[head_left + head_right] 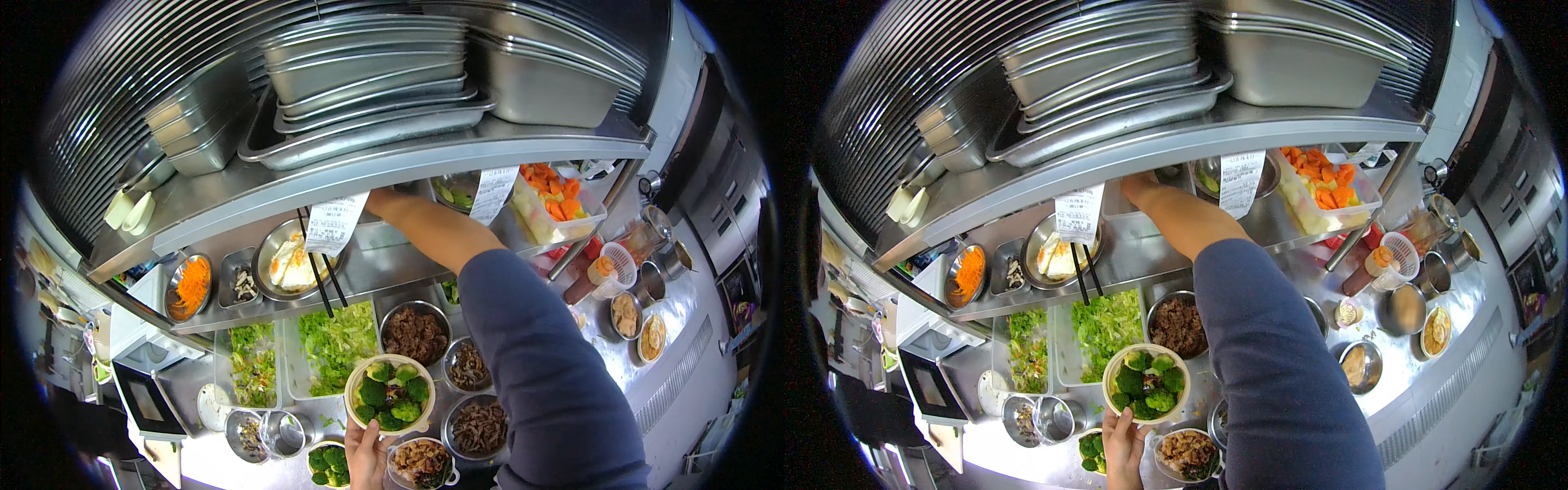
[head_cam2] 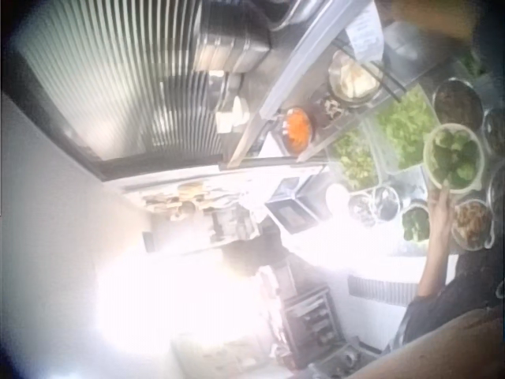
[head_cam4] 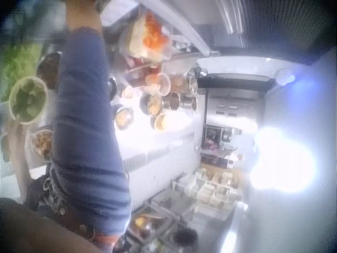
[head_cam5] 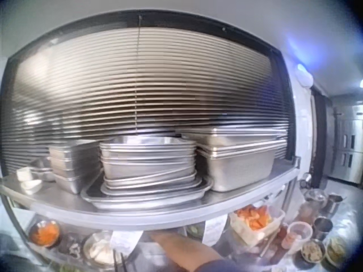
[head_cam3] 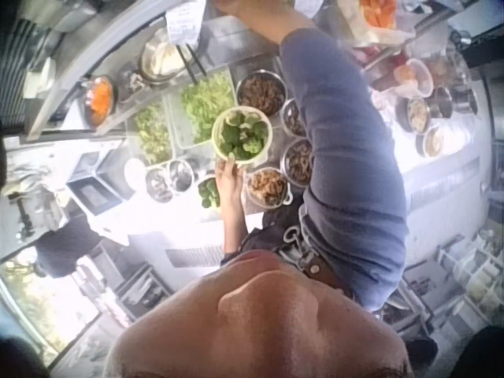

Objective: The person washes hands, then assembles multiple bowls by adding lettuce, broccoli, and other prepared ingredients from containers on a stainless steel counter. The person handles order slips and places them on the counter while preparing the bowls.

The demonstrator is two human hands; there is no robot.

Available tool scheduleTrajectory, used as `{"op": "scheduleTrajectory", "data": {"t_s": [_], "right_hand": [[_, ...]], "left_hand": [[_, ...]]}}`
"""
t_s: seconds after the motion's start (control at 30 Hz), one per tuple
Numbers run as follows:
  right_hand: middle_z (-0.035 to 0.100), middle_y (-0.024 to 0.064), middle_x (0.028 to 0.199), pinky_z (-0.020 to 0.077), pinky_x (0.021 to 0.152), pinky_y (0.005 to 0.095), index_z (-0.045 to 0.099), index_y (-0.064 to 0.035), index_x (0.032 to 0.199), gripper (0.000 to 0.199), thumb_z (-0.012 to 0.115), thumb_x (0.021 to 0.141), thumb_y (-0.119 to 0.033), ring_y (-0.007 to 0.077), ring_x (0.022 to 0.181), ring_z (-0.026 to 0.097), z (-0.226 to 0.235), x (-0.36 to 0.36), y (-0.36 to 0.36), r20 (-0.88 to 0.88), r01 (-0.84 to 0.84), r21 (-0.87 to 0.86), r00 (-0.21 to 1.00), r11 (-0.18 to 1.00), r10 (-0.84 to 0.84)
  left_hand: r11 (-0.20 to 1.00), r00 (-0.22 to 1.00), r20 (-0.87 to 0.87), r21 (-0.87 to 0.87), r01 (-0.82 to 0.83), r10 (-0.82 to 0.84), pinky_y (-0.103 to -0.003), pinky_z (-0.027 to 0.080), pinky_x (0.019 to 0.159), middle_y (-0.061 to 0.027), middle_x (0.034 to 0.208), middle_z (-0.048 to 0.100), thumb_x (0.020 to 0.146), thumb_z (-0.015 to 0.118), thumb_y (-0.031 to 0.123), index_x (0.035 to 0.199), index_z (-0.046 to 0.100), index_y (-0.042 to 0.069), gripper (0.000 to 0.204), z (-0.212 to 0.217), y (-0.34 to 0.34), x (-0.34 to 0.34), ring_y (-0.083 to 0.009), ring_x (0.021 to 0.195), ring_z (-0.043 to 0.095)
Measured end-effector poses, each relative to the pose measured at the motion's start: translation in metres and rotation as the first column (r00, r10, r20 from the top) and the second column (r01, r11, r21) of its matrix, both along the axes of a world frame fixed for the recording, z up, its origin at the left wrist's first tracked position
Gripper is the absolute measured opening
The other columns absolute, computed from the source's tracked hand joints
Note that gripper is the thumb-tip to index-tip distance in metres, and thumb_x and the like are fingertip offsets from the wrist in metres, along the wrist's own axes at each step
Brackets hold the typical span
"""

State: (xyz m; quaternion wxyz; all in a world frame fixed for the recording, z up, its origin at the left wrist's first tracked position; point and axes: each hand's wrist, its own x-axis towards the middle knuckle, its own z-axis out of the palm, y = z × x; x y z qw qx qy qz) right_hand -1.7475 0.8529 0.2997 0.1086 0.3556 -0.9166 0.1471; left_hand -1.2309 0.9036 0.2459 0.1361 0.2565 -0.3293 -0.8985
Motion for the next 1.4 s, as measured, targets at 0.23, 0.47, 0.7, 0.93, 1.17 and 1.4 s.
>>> {"op": "scheduleTrajectory", "data": {"t_s": [0.23,0.47,0.7,0.93,1.17,1.4], "right_hand": [[0.046,0.0257,0.137,0.0438,0.1,0.0439,0.049,0.0028,0.129,0.052,0.059,0.08,-0.013,0.0387,0.124,0.048,0.029,0.032,0.027,-0.03,-0.147,0.062,0.988,0.987,0.149],[0.064,0.0234,0.112,0.0505,0.084,0.0391,0.065,0.0036,0.107,0.049,0.07,0.069,-0.027,0.0342,0.102,0.063,0.053,0.076,0.079,0.426,-0.203,0.268,0.902,0.942,0.073],[0.064,0.0209,0.108,0.0486,0.087,0.0403,0.065,-0.0078,0.104,0.034,0.07,0.075,-0.024,0.0361,0.101,0.061,0.07,0.142,0.13,0.287,-0.071,-0.169,0.951,0.983,0.118],[0.062,0.0117,0.098,0.049,0.071,0.0321,0.06,-0.0028,0.101,0.026,0.071,0.079,-0.012,0.0236,0.075,0.06,0.073,0.297,0.189,0.237,-0.102,-0.607,0.923,0.788,0.302],[0.058,0.0095,0.106,0.0467,0.086,0.0341,0.063,-0.0042,0.1,0.023,0.07,0.078,-0.004,0.0269,0.103,0.058,0.042,0.407,0.204,0.254,-0.183,-0.577,0.886,0.796,0.388],[0.066,0.0106,0.101,0.0418,0.095,0.0427,0.069,-0.0038,0.091,0.016,0.072,0.078,-0.013,0.0288,0.108,0.057,0.047,0.424,0.218,0.059,-0.362,-0.256,0.92,0.896,0.389]], "left_hand": [[1.0,1.0,0.012,-0.002,-0.002,0.002,-0.042,0.063,0.074,-0.0204,0.119,0.058,0.093,0.052,0.003,0.129,0.042,0.001,0.038,0.01,0.003,0.002,-0.0295,0.098,0.066],[0.999,0.999,0.026,0.016,0.029,-0.029,-0.036,0.062,0.077,-0.0155,0.122,0.056,0.093,0.052,-0.001,0.131,0.043,0.003,0.04,0.019,0.015,0.003,-0.0246,0.102,0.064],[0.996,0.997,-0.009,-0.052,0.072,-0.072,-0.033,0.061,0.074,-0.0105,0.118,0.06,0.094,0.054,0.006,0.134,0.042,0.006,0.041,0.036,0.027,0.004,-0.0201,0.105,0.062],[0.992,0.991,-0.084,-0.07,0.101,-0.107,-0.036,0.06,0.08,-0.0104,0.118,0.059,0.094,0.055,0.008,0.138,0.034,0.004,0.049,0.032,0.031,0.009,-0.02,0.107,0.061],[0.987,0.981,-0.114,-0.055,0.152,-0.158,-0.039,0.06,0.077,-0.0111,0.117,0.06,0.094,0.056,0.012,0.132,0.042,0.006,0.041,0.026,0.027,0.017,-0.0201,0.101,0.064],[0.964,0.951,-0.158,-0.047,0.261,-0.265,-0.039,0.06,0.078,-0.0112,0.118,0.059,0.094,0.057,0.013,0.134,0.039,0.005,0.044,0.017,0.018,0.032,-0.0216,0.102,0.064]]}}
